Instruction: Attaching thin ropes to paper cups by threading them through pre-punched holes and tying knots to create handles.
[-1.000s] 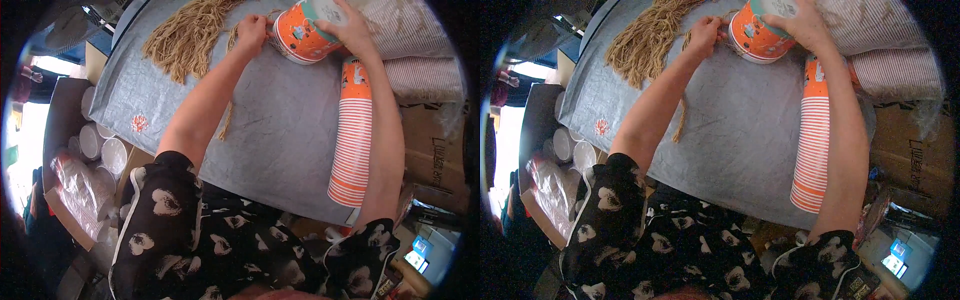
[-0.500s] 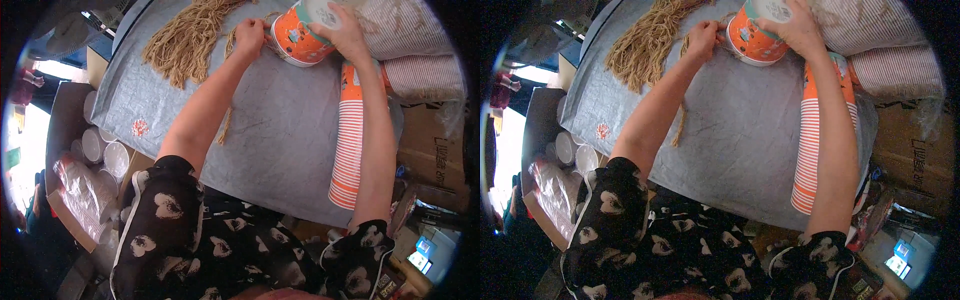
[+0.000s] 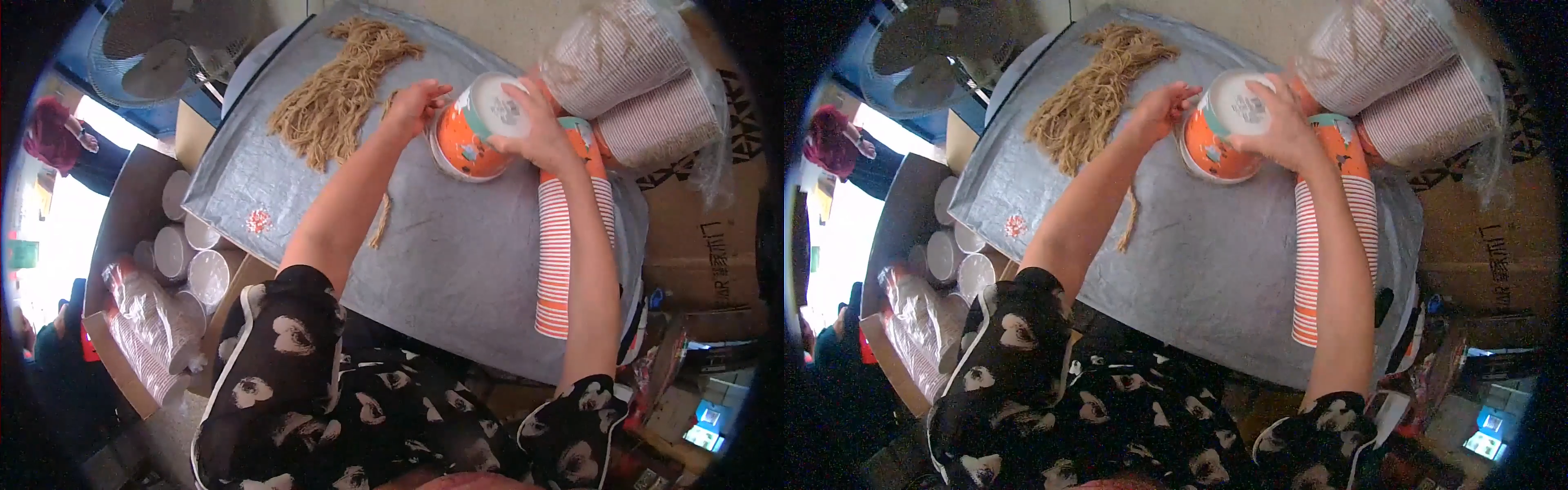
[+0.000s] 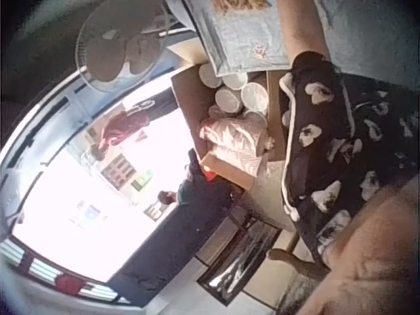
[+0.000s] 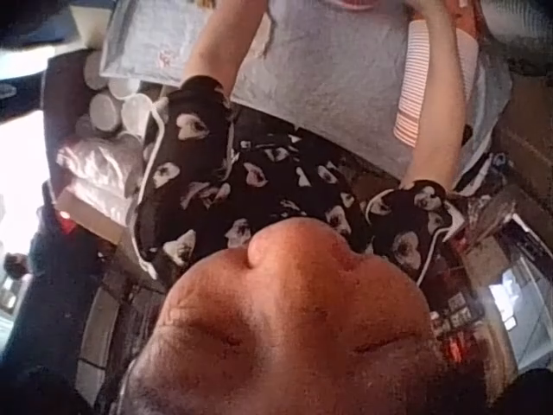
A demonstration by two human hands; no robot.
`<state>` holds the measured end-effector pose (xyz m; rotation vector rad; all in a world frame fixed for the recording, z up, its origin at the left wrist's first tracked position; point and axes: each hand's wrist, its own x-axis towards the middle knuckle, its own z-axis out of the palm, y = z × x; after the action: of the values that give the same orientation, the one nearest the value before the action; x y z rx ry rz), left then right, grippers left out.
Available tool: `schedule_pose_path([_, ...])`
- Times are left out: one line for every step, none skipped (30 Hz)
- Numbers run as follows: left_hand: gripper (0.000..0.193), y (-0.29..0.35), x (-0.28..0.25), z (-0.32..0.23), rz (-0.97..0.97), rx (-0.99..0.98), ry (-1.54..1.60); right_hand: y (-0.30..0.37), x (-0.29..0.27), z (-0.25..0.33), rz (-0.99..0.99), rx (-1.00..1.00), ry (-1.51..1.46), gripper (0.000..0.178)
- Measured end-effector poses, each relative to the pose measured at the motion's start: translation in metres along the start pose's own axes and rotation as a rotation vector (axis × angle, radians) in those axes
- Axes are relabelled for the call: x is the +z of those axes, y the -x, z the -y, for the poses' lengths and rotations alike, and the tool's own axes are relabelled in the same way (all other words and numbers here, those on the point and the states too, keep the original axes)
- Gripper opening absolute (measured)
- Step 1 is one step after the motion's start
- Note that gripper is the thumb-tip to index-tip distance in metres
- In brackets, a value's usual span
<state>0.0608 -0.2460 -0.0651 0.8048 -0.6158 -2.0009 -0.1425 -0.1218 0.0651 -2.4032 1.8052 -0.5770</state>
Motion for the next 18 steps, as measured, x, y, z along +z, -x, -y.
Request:
schedule_pose_path([0.025, 0.004, 0.001, -0.003, 0.030, 0.072, -0.058, 0.003, -0.001, 0.005, -0.004, 0.028, -0.034, 0.092])
schedule_pose_path([0.027, 0.009, -0.001, -0.008, 0.081, 0.110, -0.080, 0.004, -0.001, 0.008, -0.006, 0.056, -0.069, 0.091])
schedule_pose_path([0.029, 0.014, -0.002, -0.013, 0.131, 0.147, -0.102, 0.003, 0.004, 0.009, -0.043, 0.050, -0.072, 0.090])
schedule_pose_path([0.033, 0.023, 0.003, -0.011, 0.164, 0.160, -0.136, 0.004, 0.007, 0.011, -0.054, 0.048, -0.073, 0.090])
schedule_pose_path([0.037, 0.031, 0.009, -0.009, 0.156, 0.179, -0.175, 0.005, 0.011, 0.013, -0.129, 0.077, 0.005, 0.090])
schedule_pose_path([0.040, 0.038, 0.015, -0.010, 0.147, 0.198, -0.215, 0.007, 0.015, 0.016, -0.203, 0.107, 0.082, 0.091])
schedule_pose_path([0.046, 0.043, 0.012, -0.011, 0.072, 0.194, -0.330, 0.007, 0.020, 0.016, -0.281, 0.049, 0.125, 0.092])
schedule_pose_path([0.046, 0.053, 0.013, -0.007, -0.061, 0.349, -0.657, 0.013, 0.027, 0.020, -0.289, 0.051, 0.125, 0.092])
schedule_pose_path([0.047, 0.067, 0.012, -0.001, -0.198, 0.505, -0.980, 0.023, 0.037, 0.027, -0.459, 0.129, 0.084, 0.094])
schedule_pose_path([0.046, 0.075, -0.010, 0.004, -0.225, 0.649, -0.993, 0.029, 0.049, 0.050, -0.628, 0.185, 0.019, 0.096])
schedule_pose_path([0.044, 0.096, -0.014, 0.015, -0.199, 0.705, -1.024, 0.048, 0.063, 0.065, -0.640, 0.238, -0.018, 0.099])
schedule_pose_path([0.043, 0.125, -0.012, 0.032, -0.153, 0.763, -1.049, 0.074, 0.076, 0.069, -0.595, 0.229, -0.048, 0.098])
schedule_pose_path([0.042, 0.155, -0.010, 0.045, -0.103, 0.809, -1.117, 0.104, 0.090, 0.072, -0.551, 0.217, -0.078, 0.096])
schedule_pose_path([0.041, 0.188, -0.012, 0.059, -0.057, 0.853, -1.187, 0.135, 0.106, 0.080, -0.465, 0.233, -0.097, 0.092])
schedule_pose_path([0.041, 0.215, -0.013, 0.075, 0.030, 0.889, -1.244, 0.168, 0.124, 0.081, -0.374, 0.268, -0.125, 0.088])
schedule_pose_path([0.041, 0.244, -0.016, 0.087, 0.107, 0.943, -1.291, 0.199, 0.138, 0.087, -0.336, 0.295, -0.143, 0.078])
schedule_pose_path([0.040, 0.268, -0.022, 0.101, 0.155, 0.896, -1.310, 0.226, 0.147, 0.096, -0.296, 0.318, -0.164, 0.069])
schedule_pose_path([0.040, 0.288, -0.030, 0.114, 0.192, 0.848, -1.333, 0.247, 0.147, 0.107, -0.302, 0.321, -0.169, 0.069])
